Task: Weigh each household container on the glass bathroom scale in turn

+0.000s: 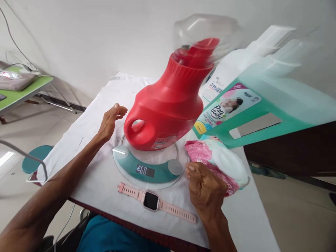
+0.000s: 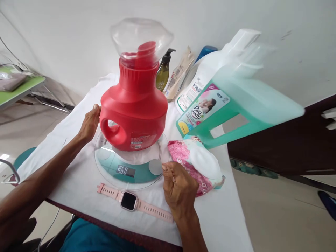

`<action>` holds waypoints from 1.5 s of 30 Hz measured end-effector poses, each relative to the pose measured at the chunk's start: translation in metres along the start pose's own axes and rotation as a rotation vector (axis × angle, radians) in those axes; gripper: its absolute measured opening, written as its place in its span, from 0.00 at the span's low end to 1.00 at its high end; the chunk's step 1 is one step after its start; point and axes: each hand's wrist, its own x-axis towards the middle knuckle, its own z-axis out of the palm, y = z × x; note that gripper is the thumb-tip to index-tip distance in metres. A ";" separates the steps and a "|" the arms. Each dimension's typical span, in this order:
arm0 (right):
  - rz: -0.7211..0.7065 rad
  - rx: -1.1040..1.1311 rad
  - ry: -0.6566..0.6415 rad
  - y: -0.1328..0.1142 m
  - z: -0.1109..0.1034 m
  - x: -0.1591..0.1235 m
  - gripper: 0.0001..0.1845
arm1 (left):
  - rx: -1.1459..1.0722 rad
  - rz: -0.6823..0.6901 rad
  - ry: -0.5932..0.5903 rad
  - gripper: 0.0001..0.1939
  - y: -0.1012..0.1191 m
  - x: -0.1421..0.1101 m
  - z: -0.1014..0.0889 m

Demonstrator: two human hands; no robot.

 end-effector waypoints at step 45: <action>0.268 -0.011 -0.214 0.014 0.003 -0.028 0.35 | -0.014 -0.097 -0.039 0.37 -0.016 -0.014 0.002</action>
